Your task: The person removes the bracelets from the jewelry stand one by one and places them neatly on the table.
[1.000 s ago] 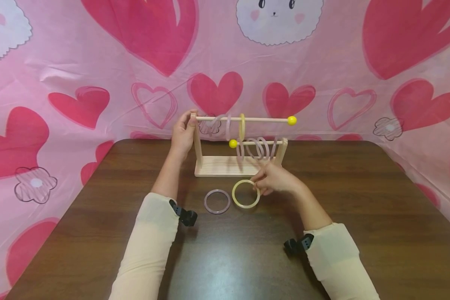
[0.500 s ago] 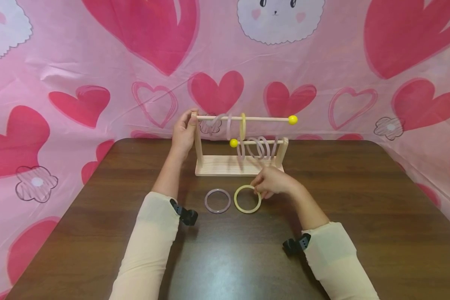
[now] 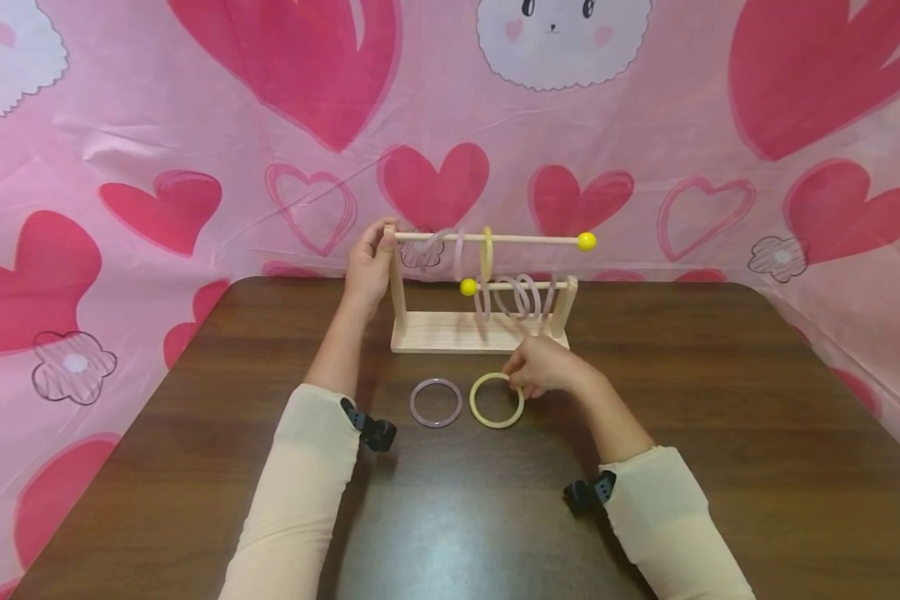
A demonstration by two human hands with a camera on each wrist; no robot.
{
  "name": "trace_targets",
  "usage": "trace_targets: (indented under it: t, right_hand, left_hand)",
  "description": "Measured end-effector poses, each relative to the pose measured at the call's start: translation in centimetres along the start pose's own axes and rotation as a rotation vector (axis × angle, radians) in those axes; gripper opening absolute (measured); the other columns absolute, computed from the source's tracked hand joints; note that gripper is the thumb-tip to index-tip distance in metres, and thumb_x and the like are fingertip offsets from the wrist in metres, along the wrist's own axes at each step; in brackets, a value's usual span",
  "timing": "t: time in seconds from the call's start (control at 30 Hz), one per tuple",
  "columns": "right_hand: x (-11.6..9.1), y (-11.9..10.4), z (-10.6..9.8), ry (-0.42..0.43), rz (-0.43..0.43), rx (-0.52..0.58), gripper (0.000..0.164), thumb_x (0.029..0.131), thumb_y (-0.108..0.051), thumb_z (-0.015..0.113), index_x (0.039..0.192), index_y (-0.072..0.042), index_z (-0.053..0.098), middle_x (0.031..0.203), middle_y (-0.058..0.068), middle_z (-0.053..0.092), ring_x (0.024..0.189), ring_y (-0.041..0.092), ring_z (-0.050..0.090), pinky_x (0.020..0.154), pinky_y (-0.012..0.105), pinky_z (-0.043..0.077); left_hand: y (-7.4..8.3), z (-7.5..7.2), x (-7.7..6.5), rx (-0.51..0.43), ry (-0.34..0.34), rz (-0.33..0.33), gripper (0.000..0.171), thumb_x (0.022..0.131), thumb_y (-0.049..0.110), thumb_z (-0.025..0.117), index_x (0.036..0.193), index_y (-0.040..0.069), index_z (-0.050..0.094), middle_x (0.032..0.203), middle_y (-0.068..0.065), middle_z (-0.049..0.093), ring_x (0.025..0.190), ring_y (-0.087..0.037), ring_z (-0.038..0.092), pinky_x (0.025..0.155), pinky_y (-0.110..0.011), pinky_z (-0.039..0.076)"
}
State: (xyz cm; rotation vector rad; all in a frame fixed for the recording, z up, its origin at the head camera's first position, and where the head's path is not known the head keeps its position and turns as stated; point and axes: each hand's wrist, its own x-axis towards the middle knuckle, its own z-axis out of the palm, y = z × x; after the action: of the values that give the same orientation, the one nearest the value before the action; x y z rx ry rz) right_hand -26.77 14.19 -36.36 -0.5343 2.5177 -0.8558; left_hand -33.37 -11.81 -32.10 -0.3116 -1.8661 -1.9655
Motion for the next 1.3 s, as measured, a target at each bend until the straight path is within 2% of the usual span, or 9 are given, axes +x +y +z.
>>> trace_targets:
  t: [0.3, 0.53, 0.7, 0.77, 1.0, 1.07, 1.13, 1.23, 1.3]
  right_hand:
    - [0.33, -0.11, 0.22, 0.027, -0.035, -0.076, 0.016, 0.081, 0.001, 0.062, 0.095, 0.004, 0.069, 0.069, 0.006, 0.066, 0.056, 0.018, 0.062, 0.051, 0.026, 0.052]
    - [0.47, -0.15, 0.33, 0.057, -0.066, -0.158, 0.013, 0.081, -0.002, 0.063, 0.091, 0.000, 0.071, 0.063, 0.004, 0.064, 0.055, 0.016, 0.062, 0.051, 0.026, 0.051]
    - [0.57, -0.18, 0.21, 0.101, -0.146, -0.312, 0.011, 0.079, -0.009, 0.068, 0.088, -0.006, 0.073, 0.073, 0.000, 0.067, 0.066, 0.011, 0.058, 0.062, 0.026, 0.048]
    - [0.60, -0.21, 0.19, 0.116, -0.167, -0.339, 0.011, 0.078, -0.011, 0.069, 0.088, -0.007, 0.073, 0.077, -0.001, 0.068, 0.069, 0.011, 0.057, 0.066, 0.028, 0.047]
    - [0.60, -0.32, 0.17, 0.199, -0.206, -0.334, 0.013, 0.078, -0.009, 0.069, 0.089, -0.004, 0.073, 0.084, 0.003, 0.069, 0.076, 0.014, 0.061, 0.071, 0.032, 0.049]
    - [0.63, -0.29, 0.12, 0.234, -0.223, -0.348, 0.013, 0.078, -0.009, 0.069, 0.089, -0.005, 0.073, 0.091, 0.006, 0.069, 0.081, 0.018, 0.062, 0.086, 0.041, 0.044]
    - [0.66, -0.31, 0.05, 0.271, -0.237, -0.364, 0.013, 0.077, -0.010, 0.070, 0.089, -0.005, 0.073, 0.093, 0.006, 0.070, 0.085, 0.021, 0.063, 0.095, 0.051, 0.035]
    - [0.67, -0.41, -0.13, 0.317, -0.244, -0.366, 0.015, 0.078, -0.011, 0.070, 0.091, -0.005, 0.073, 0.094, 0.006, 0.070, 0.090, 0.024, 0.063, 0.098, 0.056, 0.028]
    - [0.66, -0.56, -0.24, 0.342, -0.251, -0.350, 0.017, 0.078, -0.011, 0.070, 0.094, -0.003, 0.072, 0.088, 0.005, 0.070, 0.089, 0.024, 0.064, 0.096, 0.053, 0.033]
  left_hand:
    - [-0.18, -0.04, 0.07, 0.007, -0.005, 0.001, 0.042, 0.092, 0.024, 0.049, 0.121, -0.006, 0.050, 0.120, -0.028, 0.051, 0.098, -0.012, 0.050, 0.088, -0.027, 0.039]
    - [-0.31, -0.15, 0.14, 0.010, -0.015, 0.008, 0.049, 0.086, 0.030, 0.049, 0.121, -0.005, 0.051, 0.120, -0.025, 0.053, 0.096, -0.010, 0.049, 0.087, -0.027, 0.039]
    - [-0.27, -0.06, 0.16, 0.006, -0.001, -0.002, 0.043, 0.090, 0.025, 0.049, 0.120, -0.005, 0.051, 0.118, -0.027, 0.052, 0.095, -0.011, 0.049, 0.085, -0.026, 0.039]
    - [-0.27, -0.05, 0.14, 0.007, 0.002, -0.004, 0.041, 0.091, 0.023, 0.049, 0.120, -0.005, 0.051, 0.118, -0.027, 0.052, 0.095, -0.011, 0.049, 0.084, -0.026, 0.039]
    - [-0.26, -0.13, 0.05, 0.018, -0.008, 0.008, 0.041, 0.091, 0.024, 0.048, 0.121, -0.005, 0.051, 0.119, -0.027, 0.053, 0.096, -0.012, 0.050, 0.085, -0.026, 0.039]
    - [-0.27, -0.14, 0.06, 0.012, -0.010, 0.009, 0.041, 0.092, 0.024, 0.048, 0.121, -0.005, 0.051, 0.119, -0.027, 0.052, 0.096, -0.011, 0.050, 0.085, -0.026, 0.039]
    - [-0.29, -0.16, 0.07, 0.008, -0.012, 0.009, 0.040, 0.092, 0.023, 0.048, 0.121, -0.005, 0.051, 0.119, -0.027, 0.052, 0.096, -0.010, 0.049, 0.085, -0.026, 0.039]
    - [-0.27, -0.15, 0.06, 0.005, -0.015, 0.005, 0.041, 0.091, 0.024, 0.049, 0.121, -0.004, 0.051, 0.120, -0.026, 0.052, 0.095, -0.009, 0.049, 0.085, -0.026, 0.039]
    - [-0.26, -0.14, 0.08, 0.007, -0.012, 0.001, 0.039, 0.092, 0.023, 0.048, 0.121, -0.004, 0.051, 0.120, -0.026, 0.053, 0.095, -0.008, 0.049, 0.085, -0.026, 0.039]
